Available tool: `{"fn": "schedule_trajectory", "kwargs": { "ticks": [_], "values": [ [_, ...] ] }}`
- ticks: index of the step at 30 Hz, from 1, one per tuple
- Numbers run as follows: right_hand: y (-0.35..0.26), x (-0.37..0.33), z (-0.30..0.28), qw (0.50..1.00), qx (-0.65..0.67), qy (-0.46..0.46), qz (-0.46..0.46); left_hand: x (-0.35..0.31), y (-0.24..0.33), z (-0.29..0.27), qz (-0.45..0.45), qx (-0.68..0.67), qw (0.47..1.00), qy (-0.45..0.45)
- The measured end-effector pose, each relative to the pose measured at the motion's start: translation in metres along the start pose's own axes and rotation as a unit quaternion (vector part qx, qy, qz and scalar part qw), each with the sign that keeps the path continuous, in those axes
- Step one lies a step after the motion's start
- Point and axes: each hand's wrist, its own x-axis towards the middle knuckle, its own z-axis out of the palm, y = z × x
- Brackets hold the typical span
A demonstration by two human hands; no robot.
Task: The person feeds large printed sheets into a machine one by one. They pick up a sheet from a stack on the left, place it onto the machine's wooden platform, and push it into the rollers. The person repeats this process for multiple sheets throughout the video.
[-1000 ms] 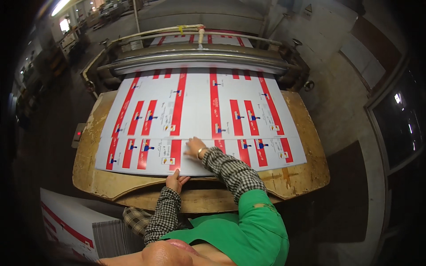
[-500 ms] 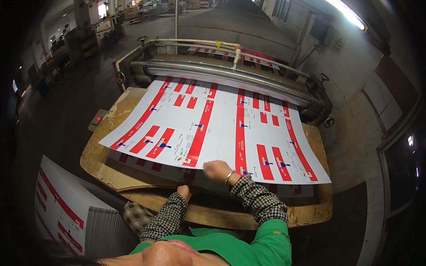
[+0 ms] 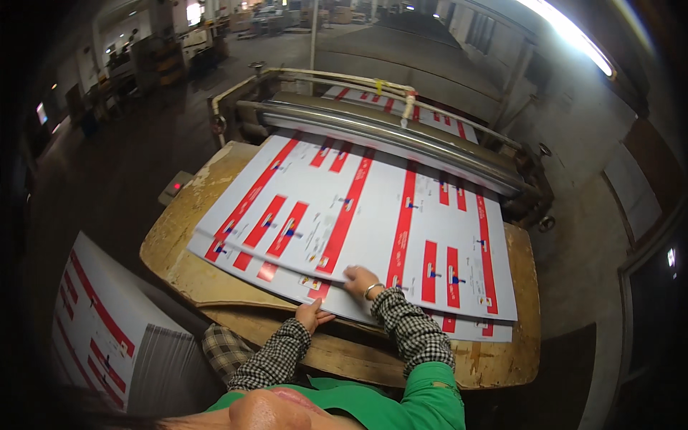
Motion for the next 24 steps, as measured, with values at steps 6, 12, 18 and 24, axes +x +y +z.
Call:
{"fn": "schedule_trajectory", "kwargs": {
  "ticks": [6, 12, 18, 24],
  "values": [
    [-0.034, -0.025, 0.029, 0.983, -0.159, -0.096, -0.012, -0.003, 0.001, -0.005, 0.021, 0.009, 1.0, 0.001],
    [-0.013, -0.031, 0.001, 0.988, 0.015, -0.126, -0.085, -0.017, 0.012, -0.002, 0.003, 0.003, 0.996, -0.084],
    [-0.07, -0.047, -0.071, 0.999, 0.03, -0.025, 0.003, 0.005, -0.002, -0.015, -0.067, 0.192, 0.961, 0.187],
    [-0.036, -0.054, -0.006, 0.993, 0.11, 0.022, -0.031, 0.003, -0.002, 0.0, -0.012, 0.022, 0.994, 0.105]
  ]
}}
